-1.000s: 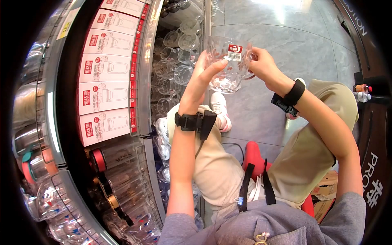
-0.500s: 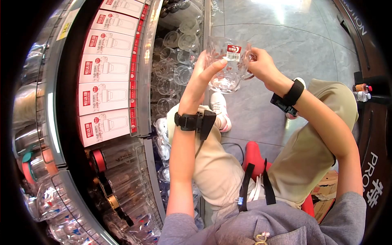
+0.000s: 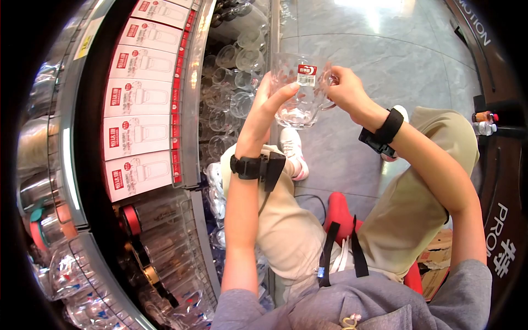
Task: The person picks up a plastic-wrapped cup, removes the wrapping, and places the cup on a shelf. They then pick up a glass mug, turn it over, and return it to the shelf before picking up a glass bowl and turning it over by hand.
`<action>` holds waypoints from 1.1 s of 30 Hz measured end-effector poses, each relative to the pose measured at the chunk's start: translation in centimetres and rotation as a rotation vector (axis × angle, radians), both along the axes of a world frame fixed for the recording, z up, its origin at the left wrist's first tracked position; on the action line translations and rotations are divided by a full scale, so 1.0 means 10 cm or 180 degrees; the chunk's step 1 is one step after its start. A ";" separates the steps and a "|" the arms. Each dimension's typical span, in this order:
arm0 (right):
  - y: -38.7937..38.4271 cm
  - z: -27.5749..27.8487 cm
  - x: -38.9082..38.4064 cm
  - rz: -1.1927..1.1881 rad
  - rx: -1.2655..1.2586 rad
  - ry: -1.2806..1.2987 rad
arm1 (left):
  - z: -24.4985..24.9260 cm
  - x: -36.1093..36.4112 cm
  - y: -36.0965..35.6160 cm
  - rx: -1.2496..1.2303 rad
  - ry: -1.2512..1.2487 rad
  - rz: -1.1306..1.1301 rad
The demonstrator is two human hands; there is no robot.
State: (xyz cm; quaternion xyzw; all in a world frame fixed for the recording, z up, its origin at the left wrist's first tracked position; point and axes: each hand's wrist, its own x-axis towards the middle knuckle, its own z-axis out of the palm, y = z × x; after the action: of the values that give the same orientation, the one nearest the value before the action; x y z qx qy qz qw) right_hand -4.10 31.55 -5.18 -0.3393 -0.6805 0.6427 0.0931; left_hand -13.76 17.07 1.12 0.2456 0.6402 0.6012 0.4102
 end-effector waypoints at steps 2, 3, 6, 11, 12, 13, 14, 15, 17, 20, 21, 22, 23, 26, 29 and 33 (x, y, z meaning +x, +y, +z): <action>0.00 0.02 0.01 0.0020 0.0042 0.0066 | 0.00 0.00 0.01 0.0011 0.0026 0.0028; 0.00 0.03 0.01 0.0004 0.0091 0.0020 | 0.00 0.00 0.01 0.0002 0.0029 0.0006; 0.00 0.04 0.01 -0.0028 0.0213 -0.0075 | 0.00 -0.01 0.01 -0.0003 0.0029 -0.0040; 0.00 0.01 -0.01 -0.0050 0.0251 -0.0062 | 0.00 -0.01 0.01 0.0025 0.0001 -0.0081; 0.00 0.02 0.00 -0.0042 0.0221 -0.0057 | 0.01 -0.01 0.00 0.0025 0.0018 -0.0076; -0.01 0.04 0.00 -0.0034 0.0192 -0.0052 | 0.01 -0.01 0.00 0.0027 0.0035 -0.0071; -0.01 0.05 0.01 -0.0028 0.0167 -0.0048 | 0.00 -0.01 0.01 0.0031 0.0051 -0.0068; -0.01 0.05 0.01 -0.0051 0.0175 -0.0055 | 0.00 -0.01 0.01 0.0020 0.0047 -0.0068; -0.02 0.04 0.01 -0.0092 0.0194 -0.0068 | 0.01 -0.01 0.00 0.0001 0.0041 -0.0060; -0.01 0.00 0.00 -0.0044 0.0119 0.0076 | 0.01 -0.01 0.00 0.0047 0.0029 -0.0078; -0.01 0.01 0.00 -0.0045 0.0125 0.0060 | 0.01 -0.01 0.00 0.0042 0.0036 -0.0082; -0.01 0.03 0.01 -0.0046 0.0131 0.0043 | 0.01 -0.02 -0.01 0.0037 0.0041 -0.0086; -0.01 0.04 0.01 -0.0048 0.0138 0.0025 | 0.01 -0.02 -0.01 0.0032 0.0046 -0.0091; -0.01 -0.01 0.00 -0.0084 0.0129 0.0116 | 0.00 -0.02 -0.01 0.0023 0.0070 -0.0066; -0.02 -0.02 0.00 -0.0068 0.0076 0.0129 | 0.02 0.00 0.00 -0.0044 0.0094 -0.0029; -0.02 0.03 0.01 -0.0027 0.0137 0.0075 | 0.03 0.00 0.00 -0.0019 0.0060 -0.0024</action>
State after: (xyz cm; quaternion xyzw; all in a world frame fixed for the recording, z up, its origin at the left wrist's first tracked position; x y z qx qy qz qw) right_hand -3.96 31.39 -4.91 -0.3326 -0.6916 0.6315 0.1111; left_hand -13.71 17.10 1.43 0.2523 0.6450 0.5954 0.4072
